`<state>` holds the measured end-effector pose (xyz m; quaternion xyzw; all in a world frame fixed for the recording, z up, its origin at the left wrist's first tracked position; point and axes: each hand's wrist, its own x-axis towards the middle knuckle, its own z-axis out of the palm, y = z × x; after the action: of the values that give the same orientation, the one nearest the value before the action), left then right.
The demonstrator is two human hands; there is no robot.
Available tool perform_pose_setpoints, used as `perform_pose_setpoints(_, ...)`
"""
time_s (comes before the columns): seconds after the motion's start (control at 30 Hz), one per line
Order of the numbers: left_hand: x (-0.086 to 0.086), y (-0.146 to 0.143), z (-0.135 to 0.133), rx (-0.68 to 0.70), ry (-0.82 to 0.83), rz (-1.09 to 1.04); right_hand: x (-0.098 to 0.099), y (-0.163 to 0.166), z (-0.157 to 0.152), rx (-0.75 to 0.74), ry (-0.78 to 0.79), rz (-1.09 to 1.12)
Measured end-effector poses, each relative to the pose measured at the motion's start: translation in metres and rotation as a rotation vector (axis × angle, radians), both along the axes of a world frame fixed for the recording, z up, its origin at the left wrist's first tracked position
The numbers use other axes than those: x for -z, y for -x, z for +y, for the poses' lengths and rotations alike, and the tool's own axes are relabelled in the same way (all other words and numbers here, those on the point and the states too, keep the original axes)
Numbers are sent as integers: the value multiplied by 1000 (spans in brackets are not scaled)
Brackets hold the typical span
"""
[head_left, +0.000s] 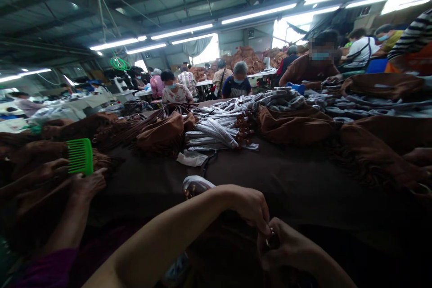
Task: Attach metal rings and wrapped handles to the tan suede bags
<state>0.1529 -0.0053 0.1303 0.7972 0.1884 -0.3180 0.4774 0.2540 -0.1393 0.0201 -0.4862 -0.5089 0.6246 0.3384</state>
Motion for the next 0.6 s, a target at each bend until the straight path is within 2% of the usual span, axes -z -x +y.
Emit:
perform_pose_setpoints(0.07, 2, -6, 0, 97, -64, 3, 6, -1, -1, 49, -16, -73)
perform_pose_setpoints(0.17, 11, -5, -2, 169, -273, -48, 19, 5, -4, 217, -90, -195)
perform_pose_setpoints(0.23, 16, 0, -4, 148, -372, -88, 27, 10, -5, 318, -137, -247)
perform_pose_setpoints(0.3, 21, 7, -5, 114, -404, -134, 32, 14, -6, 371, -165, -267)
perform_pose_setpoints(0.5, 31, 25, -10, -5, -353, -241, 33, 13, -2, 404, -209, -196)
perform_pose_setpoints(0.6, 33, 29, -13, 14, -476, -326, 32, 7, 2, 400, -198, -164)
